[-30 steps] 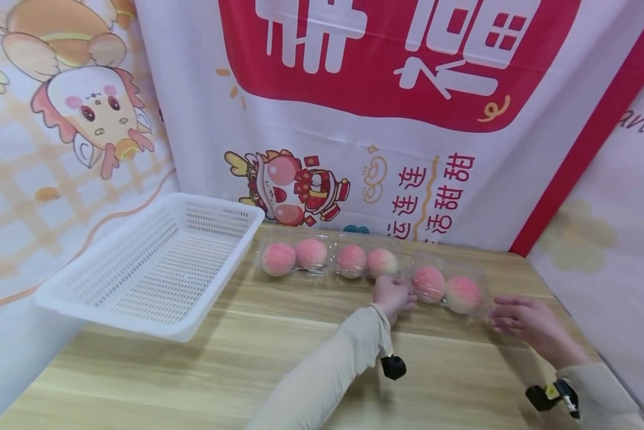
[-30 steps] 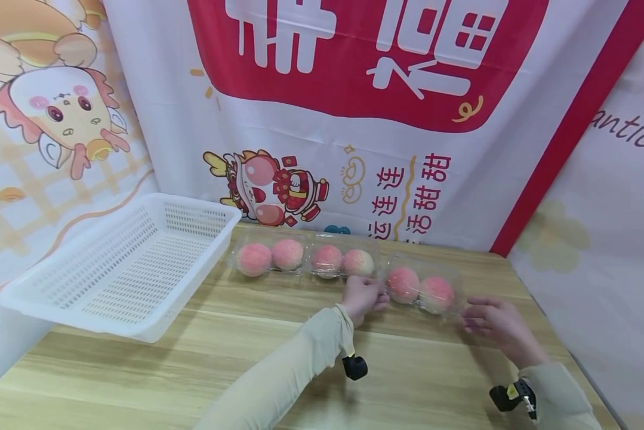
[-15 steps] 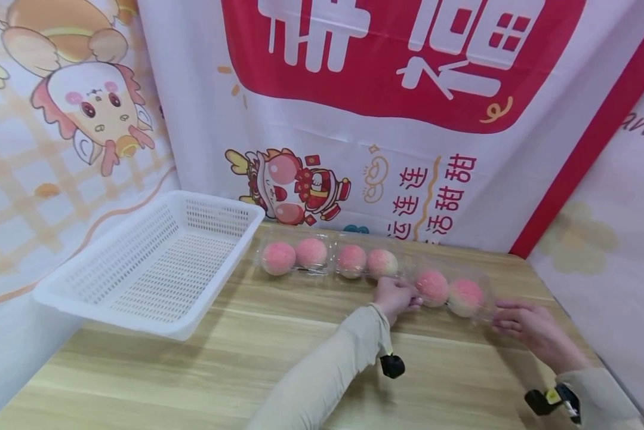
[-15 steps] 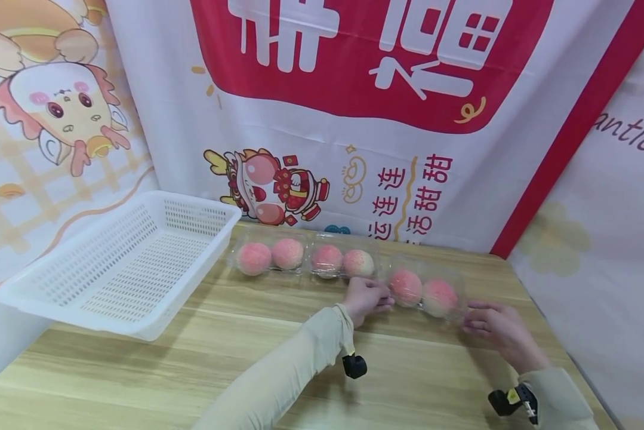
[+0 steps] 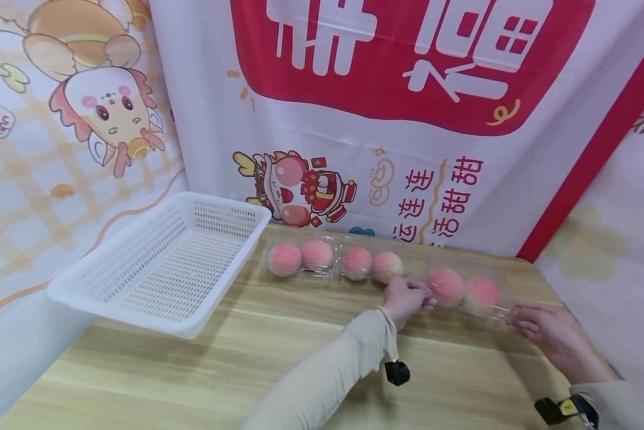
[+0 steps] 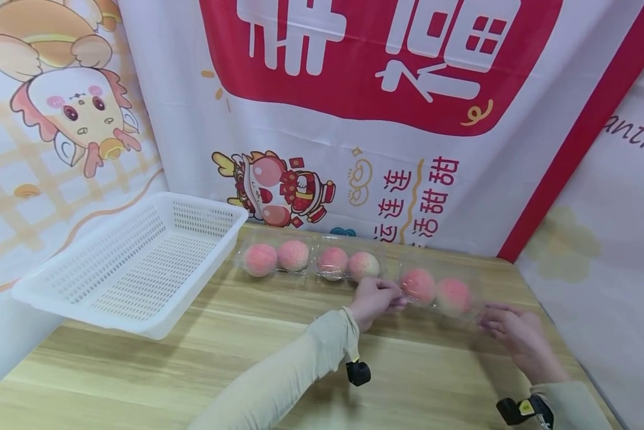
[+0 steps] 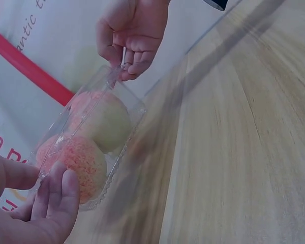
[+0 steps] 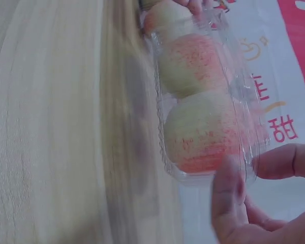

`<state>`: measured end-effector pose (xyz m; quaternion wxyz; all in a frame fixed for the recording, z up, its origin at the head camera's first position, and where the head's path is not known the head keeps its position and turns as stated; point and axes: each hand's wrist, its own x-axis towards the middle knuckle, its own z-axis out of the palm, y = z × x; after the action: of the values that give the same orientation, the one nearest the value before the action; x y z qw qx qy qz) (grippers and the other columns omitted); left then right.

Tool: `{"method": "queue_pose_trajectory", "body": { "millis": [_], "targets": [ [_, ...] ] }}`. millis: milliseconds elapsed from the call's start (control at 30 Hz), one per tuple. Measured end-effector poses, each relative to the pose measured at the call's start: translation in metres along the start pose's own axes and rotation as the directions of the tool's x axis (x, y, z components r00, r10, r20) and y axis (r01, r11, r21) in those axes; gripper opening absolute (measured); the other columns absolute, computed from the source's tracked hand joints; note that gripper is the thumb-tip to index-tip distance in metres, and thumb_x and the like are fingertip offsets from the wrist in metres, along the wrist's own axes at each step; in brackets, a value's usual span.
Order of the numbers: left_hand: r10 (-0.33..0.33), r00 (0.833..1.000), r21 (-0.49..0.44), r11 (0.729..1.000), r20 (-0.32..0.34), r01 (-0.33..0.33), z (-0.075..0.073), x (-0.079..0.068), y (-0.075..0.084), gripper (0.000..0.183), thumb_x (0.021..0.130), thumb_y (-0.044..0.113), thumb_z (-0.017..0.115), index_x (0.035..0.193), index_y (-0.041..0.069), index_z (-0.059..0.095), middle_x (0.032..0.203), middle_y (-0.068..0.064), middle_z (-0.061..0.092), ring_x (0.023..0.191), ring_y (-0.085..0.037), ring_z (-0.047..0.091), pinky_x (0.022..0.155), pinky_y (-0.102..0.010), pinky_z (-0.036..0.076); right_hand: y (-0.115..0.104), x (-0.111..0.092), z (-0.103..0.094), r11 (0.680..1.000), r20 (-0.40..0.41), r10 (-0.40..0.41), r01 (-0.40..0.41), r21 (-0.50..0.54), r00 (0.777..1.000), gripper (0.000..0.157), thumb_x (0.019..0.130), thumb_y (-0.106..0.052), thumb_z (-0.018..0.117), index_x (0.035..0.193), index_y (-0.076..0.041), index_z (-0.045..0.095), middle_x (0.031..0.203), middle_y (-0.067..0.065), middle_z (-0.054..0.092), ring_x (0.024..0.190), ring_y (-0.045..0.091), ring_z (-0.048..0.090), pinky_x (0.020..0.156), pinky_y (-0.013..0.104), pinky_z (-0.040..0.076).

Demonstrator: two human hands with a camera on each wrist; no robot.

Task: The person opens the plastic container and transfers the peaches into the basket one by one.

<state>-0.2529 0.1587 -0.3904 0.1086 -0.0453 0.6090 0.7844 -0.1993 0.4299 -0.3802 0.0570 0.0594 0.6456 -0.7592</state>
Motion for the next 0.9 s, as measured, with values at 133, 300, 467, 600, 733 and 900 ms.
{"method": "queue_pose_trajectory", "body": {
  "millis": [133,300,467,600,733,900],
  "targets": [
    [0.003,1.000,-0.006,1.000,0.003,-0.003,-0.001,-0.002,0.004,0.009,0.084,-0.012,0.066,0.087,-0.003,0.068,0.076,-0.012,0.067,0.070,-0.022,0.069,0.065,-0.029,0.060,-0.007,-0.004,0.005,1.000,-0.016,0.007,-0.007,0.012,1.000,0.021,0.095,0.009,0.053,0.094,-0.006,0.067,0.088,0.011,0.067,0.079,0.020,0.068,0.075,0.030,0.058],
    [0.012,1.000,-0.011,1.000,0.021,-0.012,-0.007,-0.007,0.010,0.010,0.083,-0.011,0.066,0.087,-0.003,0.070,0.077,-0.011,0.067,0.067,-0.019,0.068,0.066,-0.029,0.060,-0.010,-0.011,0.012,0.999,-0.015,-0.009,0.009,0.044,1.000,0.023,0.096,0.009,0.052,0.094,-0.007,0.069,0.088,0.009,0.066,0.079,0.019,0.067,0.075,0.030,0.058],
    [0.018,0.999,-0.031,0.999,0.044,-0.016,-0.015,-0.013,0.014,0.010,0.084,-0.012,0.065,0.088,-0.004,0.069,0.076,-0.013,0.067,0.065,-0.018,0.067,0.067,-0.031,0.060,-0.011,-0.020,0.024,0.989,-0.029,-0.037,0.041,0.141,0.999,0.024,0.095,0.012,0.053,0.093,-0.004,0.070,0.087,0.010,0.067,0.079,0.020,0.067,0.076,0.030,0.058],
    [0.034,0.999,-0.036,0.999,0.043,-0.032,-0.022,-0.015,0.012,0.011,0.085,-0.012,0.061,0.088,-0.005,0.069,0.076,-0.014,0.067,0.064,-0.018,0.066,0.067,-0.032,0.060,-0.009,-0.026,0.037,0.985,-0.063,-0.025,0.035,0.170,0.998,0.023,0.094,0.012,0.053,0.092,-0.005,0.069,0.085,0.011,0.066,0.079,0.020,0.067,0.076,0.029,0.058],
    [0.038,0.998,-0.032,0.999,0.043,-0.036,-0.030,-0.016,0.009,0.013,0.085,-0.012,0.058,0.090,-0.006,0.069,0.076,-0.015,0.067,0.065,-0.018,0.066,0.068,-0.032,0.060,-0.005,-0.030,0.049,0.981,-0.115,-0.015,0.037,0.192,0.993,0.026,0.093,0.013,0.053,0.089,-0.006,0.071,0.082,0.011,0.066,0.077,0.019,0.066,0.073,0.028,0.058],
    [0.041,0.997,-0.030,0.999,0.070,-0.039,-0.039,-0.023,0.009,0.011,0.085,-0.011,0.059,0.090,-0.007,0.068,0.077,-0.015,0.068,0.066,-0.018,0.067,0.071,-0.034,0.060,0.000,-0.038,0.062,0.974,-0.152,-0.042,0.075,0.216,0.988,0.029,0.091,0.015,0.053,0.090,-0.007,0.071,0.083,0.009,0.067,0.075,0.018,0.065,0.071,0.026,0.058]
  ]
}}
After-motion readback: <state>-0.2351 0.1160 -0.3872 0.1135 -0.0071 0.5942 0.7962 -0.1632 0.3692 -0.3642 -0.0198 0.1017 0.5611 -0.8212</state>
